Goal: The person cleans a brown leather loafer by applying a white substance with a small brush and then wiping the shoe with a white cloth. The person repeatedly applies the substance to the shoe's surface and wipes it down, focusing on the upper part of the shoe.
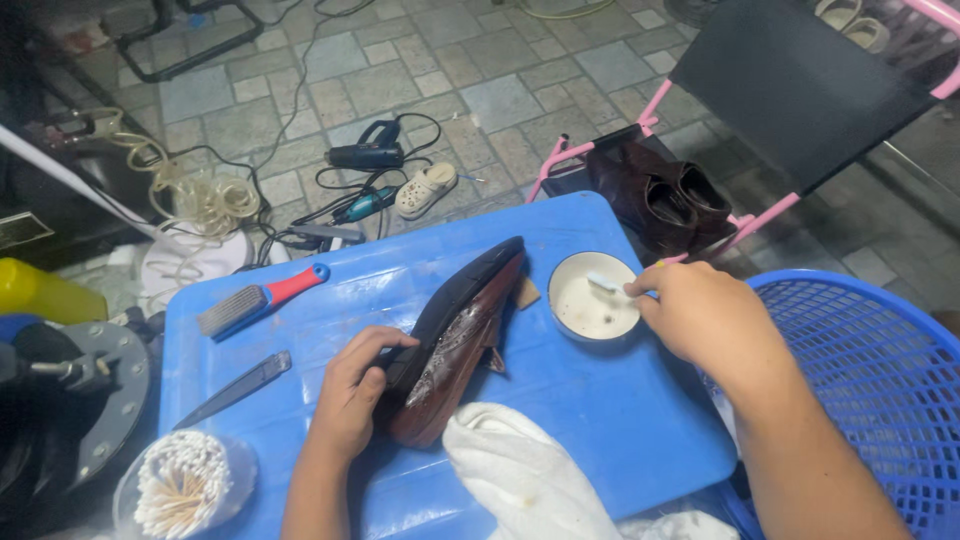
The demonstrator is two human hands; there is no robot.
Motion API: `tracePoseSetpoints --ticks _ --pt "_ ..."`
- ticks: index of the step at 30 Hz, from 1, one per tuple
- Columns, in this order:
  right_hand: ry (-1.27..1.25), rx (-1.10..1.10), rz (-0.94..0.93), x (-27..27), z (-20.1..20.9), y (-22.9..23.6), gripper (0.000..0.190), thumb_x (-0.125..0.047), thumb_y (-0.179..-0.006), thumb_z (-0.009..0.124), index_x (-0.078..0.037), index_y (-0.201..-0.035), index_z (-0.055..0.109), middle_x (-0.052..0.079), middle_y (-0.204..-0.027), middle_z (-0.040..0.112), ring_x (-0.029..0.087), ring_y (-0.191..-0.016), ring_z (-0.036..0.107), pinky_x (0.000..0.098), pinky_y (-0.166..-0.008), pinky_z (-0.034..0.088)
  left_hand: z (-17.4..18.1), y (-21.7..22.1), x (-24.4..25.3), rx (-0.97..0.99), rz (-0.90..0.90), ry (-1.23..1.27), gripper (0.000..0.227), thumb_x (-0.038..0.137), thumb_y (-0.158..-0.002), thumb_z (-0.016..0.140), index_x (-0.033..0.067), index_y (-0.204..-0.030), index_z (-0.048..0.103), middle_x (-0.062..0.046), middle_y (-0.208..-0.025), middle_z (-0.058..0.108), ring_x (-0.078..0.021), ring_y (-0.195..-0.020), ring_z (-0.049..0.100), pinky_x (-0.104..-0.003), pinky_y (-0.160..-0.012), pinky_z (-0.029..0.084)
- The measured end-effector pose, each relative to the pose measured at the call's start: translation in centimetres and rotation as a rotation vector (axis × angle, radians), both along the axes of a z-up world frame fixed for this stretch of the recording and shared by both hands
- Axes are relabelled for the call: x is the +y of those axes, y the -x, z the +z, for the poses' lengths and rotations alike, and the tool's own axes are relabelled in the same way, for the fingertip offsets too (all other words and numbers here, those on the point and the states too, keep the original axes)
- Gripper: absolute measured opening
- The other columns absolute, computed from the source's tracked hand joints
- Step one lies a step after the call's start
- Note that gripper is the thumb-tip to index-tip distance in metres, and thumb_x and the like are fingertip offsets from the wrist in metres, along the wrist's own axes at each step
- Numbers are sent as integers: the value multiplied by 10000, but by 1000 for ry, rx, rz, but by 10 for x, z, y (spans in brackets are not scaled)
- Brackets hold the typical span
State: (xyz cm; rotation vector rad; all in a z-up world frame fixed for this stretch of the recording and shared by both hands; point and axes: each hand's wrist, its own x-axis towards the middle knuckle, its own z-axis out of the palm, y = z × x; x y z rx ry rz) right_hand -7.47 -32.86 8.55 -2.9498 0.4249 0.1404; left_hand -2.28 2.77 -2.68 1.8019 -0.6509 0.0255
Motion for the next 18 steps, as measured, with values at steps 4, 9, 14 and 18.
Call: tracePoseSetpoints --ticks 4,9,14,18 --pt "99 94 4 4 -10 -6 279 -231 -877 638 -207 -1103 799 151 -1013 764 328 -959 740 447 -870 573 7 0 -2 -3 -43 -1 917 827 -910 400 -11 -1161 676 -160 -1147 690 -307 -1141 656 -380 -1026 449" --pt "85 140 8 9 -13 -7 297 -198 -864 618 -205 -1099 799 140 -1044 753 323 -984 736 447 -885 568 11 1 -1 -31 -87 -14 976 865 -884 383 -22 -1180 663 -171 -1140 660 -318 -1130 638 -385 -1030 439" --pt "93 215 9 5 -6 -3 310 -213 -857 621 -244 -1109 800 88 -1074 772 302 -1000 742 434 -916 571 0 0 -5 -9 -18 36 1042 887 -917 201 -21 -1094 681 -154 -1112 671 -300 -1109 656 -374 -1024 455" --pt "40 -51 -32 13 3 9 299 -262 -892 630 -215 -1134 798 123 -1068 766 334 -987 724 450 -868 567 -10 0 -7 13 22 116 1111 885 -920 89 -42 -1087 678 -158 -1108 667 -279 -1099 649 -360 -1009 457"
